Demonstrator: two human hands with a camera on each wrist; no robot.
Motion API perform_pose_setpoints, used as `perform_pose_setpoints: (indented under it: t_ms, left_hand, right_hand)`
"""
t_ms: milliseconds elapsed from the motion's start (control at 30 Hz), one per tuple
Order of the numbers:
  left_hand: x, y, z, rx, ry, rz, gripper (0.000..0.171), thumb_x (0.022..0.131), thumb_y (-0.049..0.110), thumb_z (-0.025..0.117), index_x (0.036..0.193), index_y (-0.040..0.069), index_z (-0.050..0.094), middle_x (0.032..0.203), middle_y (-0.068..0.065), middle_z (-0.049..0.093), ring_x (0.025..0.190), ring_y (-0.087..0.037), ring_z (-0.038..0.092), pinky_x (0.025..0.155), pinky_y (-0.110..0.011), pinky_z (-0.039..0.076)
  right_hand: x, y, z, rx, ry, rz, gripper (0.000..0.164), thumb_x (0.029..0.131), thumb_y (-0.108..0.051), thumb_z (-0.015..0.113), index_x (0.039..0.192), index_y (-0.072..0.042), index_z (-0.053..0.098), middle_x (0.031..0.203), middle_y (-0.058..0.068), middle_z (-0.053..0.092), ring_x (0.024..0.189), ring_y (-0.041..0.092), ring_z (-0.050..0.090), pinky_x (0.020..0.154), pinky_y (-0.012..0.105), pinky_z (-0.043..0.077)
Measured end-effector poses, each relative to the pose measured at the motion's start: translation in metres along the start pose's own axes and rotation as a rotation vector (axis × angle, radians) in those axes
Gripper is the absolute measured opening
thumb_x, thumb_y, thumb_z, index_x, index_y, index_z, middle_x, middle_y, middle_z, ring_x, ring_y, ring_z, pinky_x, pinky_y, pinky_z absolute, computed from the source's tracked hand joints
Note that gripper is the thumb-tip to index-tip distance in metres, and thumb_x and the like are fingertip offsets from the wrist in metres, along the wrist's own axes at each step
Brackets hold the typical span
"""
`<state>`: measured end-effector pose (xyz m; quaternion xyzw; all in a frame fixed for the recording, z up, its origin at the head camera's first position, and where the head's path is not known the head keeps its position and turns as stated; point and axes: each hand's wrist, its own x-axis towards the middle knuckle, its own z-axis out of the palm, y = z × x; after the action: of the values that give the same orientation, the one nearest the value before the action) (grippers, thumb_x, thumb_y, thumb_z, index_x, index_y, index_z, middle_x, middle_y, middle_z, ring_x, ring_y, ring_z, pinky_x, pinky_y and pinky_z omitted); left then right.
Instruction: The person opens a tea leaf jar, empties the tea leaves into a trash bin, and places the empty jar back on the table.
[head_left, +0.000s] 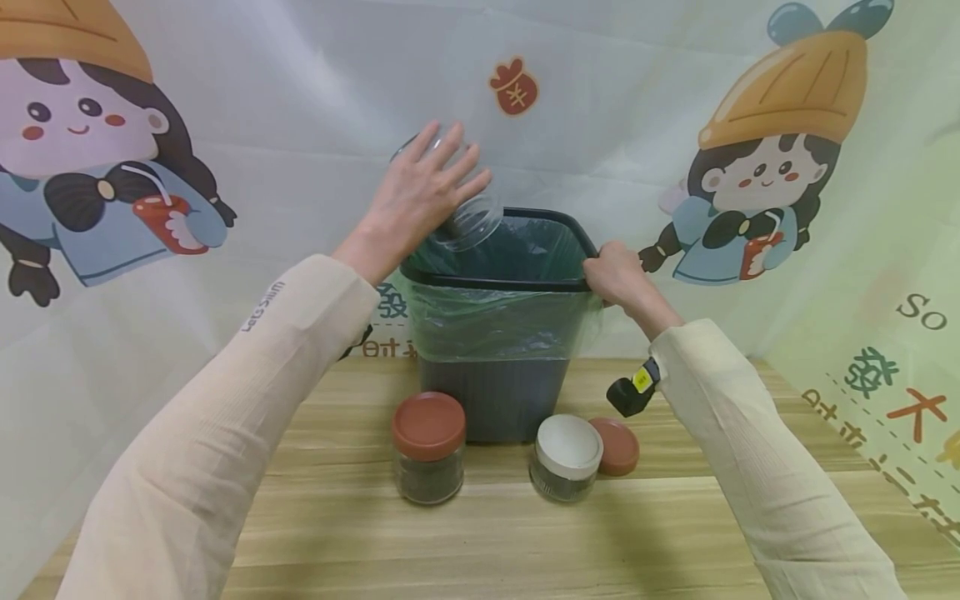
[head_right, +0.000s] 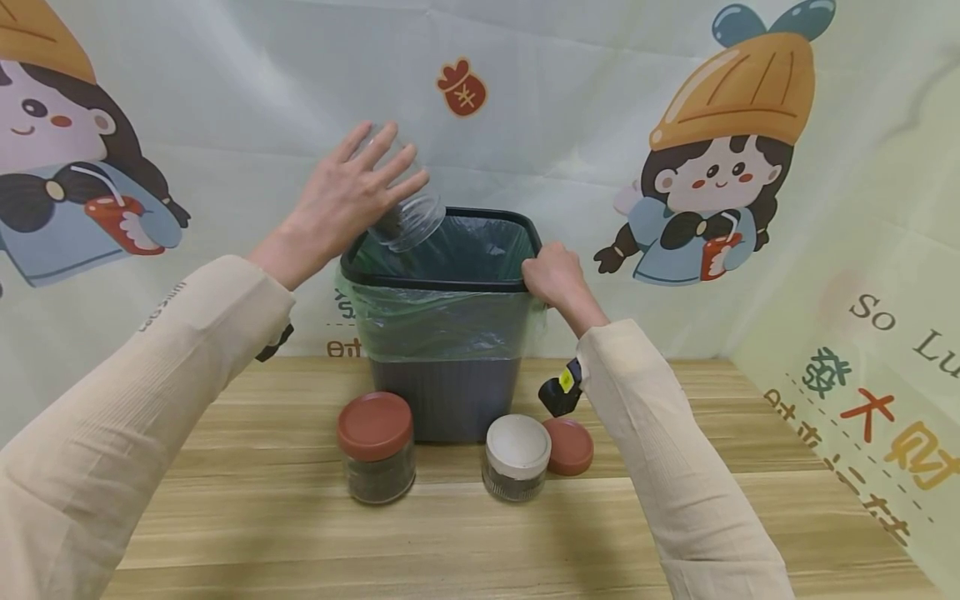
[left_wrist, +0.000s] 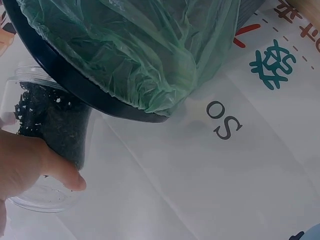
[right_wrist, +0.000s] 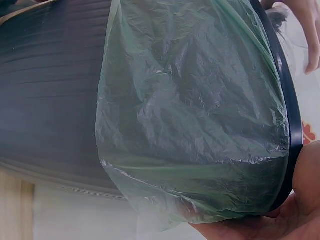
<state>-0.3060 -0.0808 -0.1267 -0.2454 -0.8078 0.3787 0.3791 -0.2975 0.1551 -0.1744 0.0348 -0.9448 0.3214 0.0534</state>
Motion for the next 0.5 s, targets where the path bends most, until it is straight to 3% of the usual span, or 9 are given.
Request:
perform_pose_setpoints:
  t_ms: [500]
  left_hand:
    - [0.0020,-0.0010,-0.0028,0.053,-0.025,0.029,0.084,0.072,-0.001,0.069,0.140,0.015,0.023,0.141,-0.012,0.027,0.131,-0.032,0.020,0.109,-0.044,0.013]
  right_hand:
    - [0.0009,-0.0005,-0.0003,-0.006,-0.002,-0.004,0.019,0.087,-0.008,0.030,0.068,-0.008,0.035,0.070,0.007,0.036,0.057,0.016,0.045,0.054,0.026,0.049]
